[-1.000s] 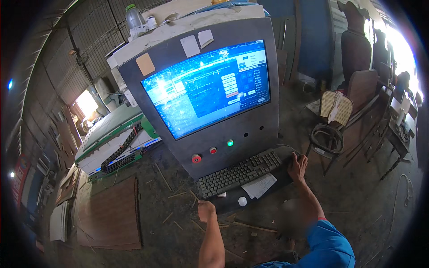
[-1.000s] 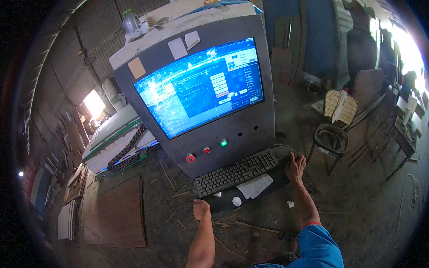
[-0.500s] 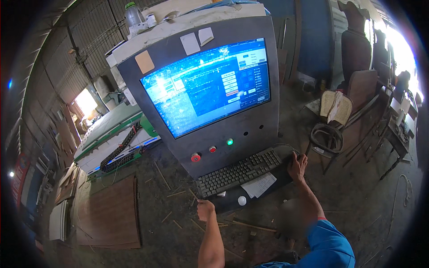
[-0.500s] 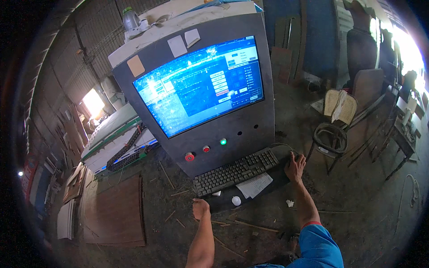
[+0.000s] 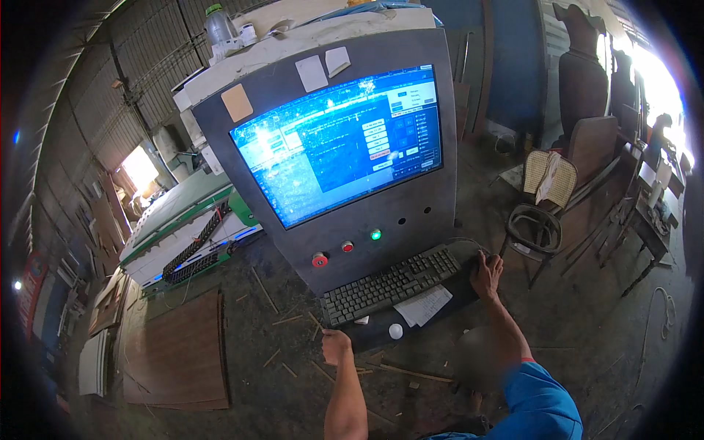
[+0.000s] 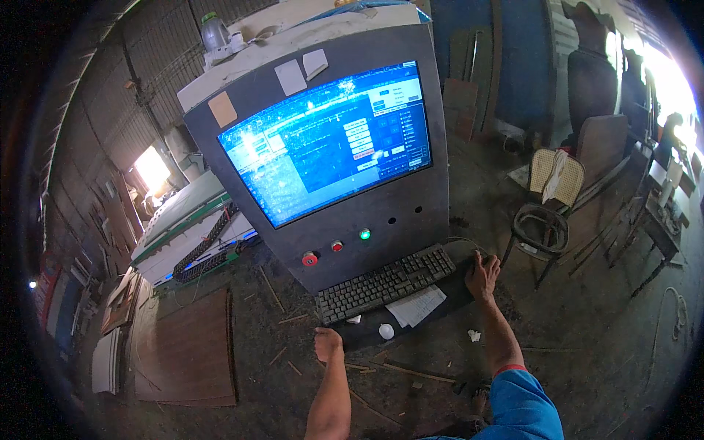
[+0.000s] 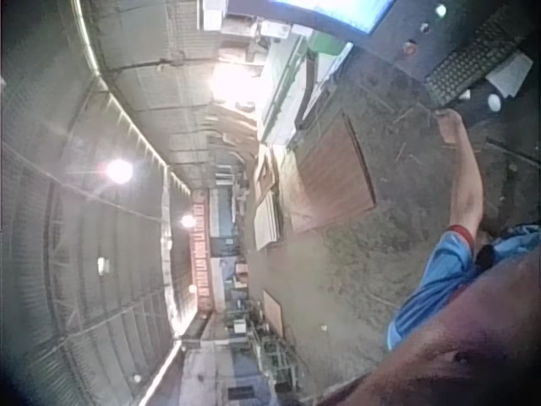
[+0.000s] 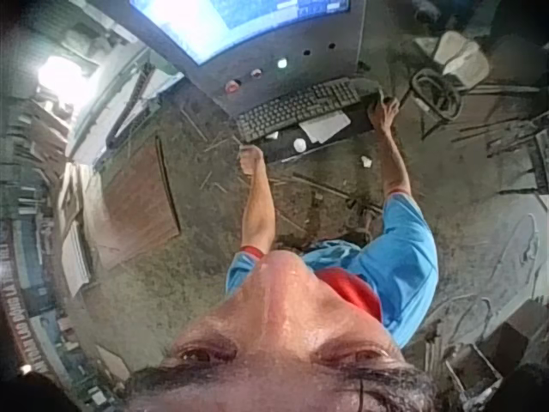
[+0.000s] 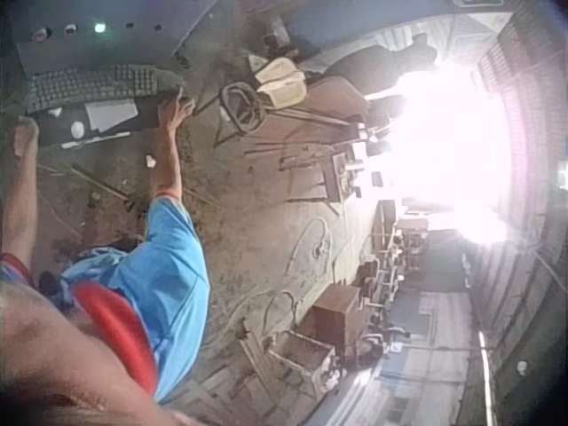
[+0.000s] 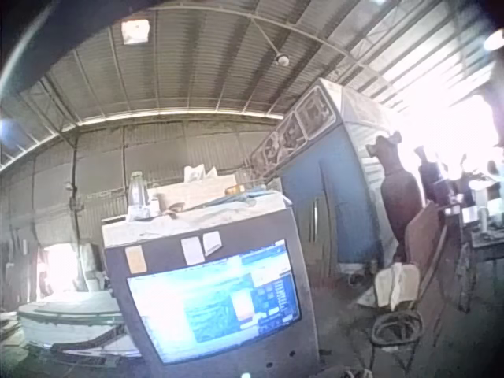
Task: Interacting with a computer control terminal for a CNC machine and reviewing handwritten technical notes.
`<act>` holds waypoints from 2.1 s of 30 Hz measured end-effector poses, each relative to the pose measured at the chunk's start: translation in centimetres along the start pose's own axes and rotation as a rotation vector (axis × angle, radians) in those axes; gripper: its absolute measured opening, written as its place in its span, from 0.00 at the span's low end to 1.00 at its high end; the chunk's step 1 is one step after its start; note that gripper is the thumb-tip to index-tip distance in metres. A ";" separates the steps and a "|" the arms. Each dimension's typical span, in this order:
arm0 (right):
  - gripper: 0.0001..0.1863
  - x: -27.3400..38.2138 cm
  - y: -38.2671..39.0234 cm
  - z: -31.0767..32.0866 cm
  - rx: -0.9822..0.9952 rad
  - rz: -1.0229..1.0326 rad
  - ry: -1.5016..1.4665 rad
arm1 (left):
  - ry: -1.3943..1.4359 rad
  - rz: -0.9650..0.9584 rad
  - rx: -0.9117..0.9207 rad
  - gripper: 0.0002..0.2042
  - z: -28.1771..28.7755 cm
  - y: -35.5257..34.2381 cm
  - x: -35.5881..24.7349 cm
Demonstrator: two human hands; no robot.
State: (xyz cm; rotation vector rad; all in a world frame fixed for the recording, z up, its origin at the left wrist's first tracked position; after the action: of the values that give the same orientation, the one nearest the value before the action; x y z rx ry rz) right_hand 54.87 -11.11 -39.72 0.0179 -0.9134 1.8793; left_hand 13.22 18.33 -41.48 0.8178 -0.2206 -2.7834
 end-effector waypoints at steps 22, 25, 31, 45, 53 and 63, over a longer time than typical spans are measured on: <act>0.30 0.2 0.0 0.1 0.002 0.007 -0.016 | 0.021 0.019 0.009 0.28 -1.2 -1.2 0.8; 0.29 -0.3 0.0 -0.1 -0.007 -0.001 -0.027 | 0.009 0.003 -0.009 0.28 -1.0 -1.0 0.6; 0.34 -0.5 -0.1 -0.6 0.030 0.013 0.005 | 0.014 0.002 0.028 0.29 -0.8 -0.6 0.3; 0.28 0.1 -0.1 0.1 -0.007 -0.010 -0.004 | -0.022 0.002 0.034 0.29 -1.1 -1.0 0.5; 0.28 0.2 0.2 0.4 -0.028 0.006 -0.015 | 0.007 0.014 0.043 0.29 -1.1 -1.2 0.9; 0.25 0.0 -0.4 0.5 -0.076 0.009 -0.033 | 0.026 0.008 0.040 0.28 -0.6 -0.3 -0.1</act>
State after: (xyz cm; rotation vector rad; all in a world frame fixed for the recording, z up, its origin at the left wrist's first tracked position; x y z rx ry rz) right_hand 54.94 -11.31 -39.11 -0.0008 -1.0085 1.8563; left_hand 13.60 18.62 -41.96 0.8596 -0.2745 -2.7679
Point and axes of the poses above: each hand's wrist, its own y-axis away from the middle knuckle, its own z-axis out of the back of the hand, x = y × z, the point moved 7 cm from there along -y, towards the middle knuckle, and after that the axes turned 3 degrees about -z, right-handed, at the moved point
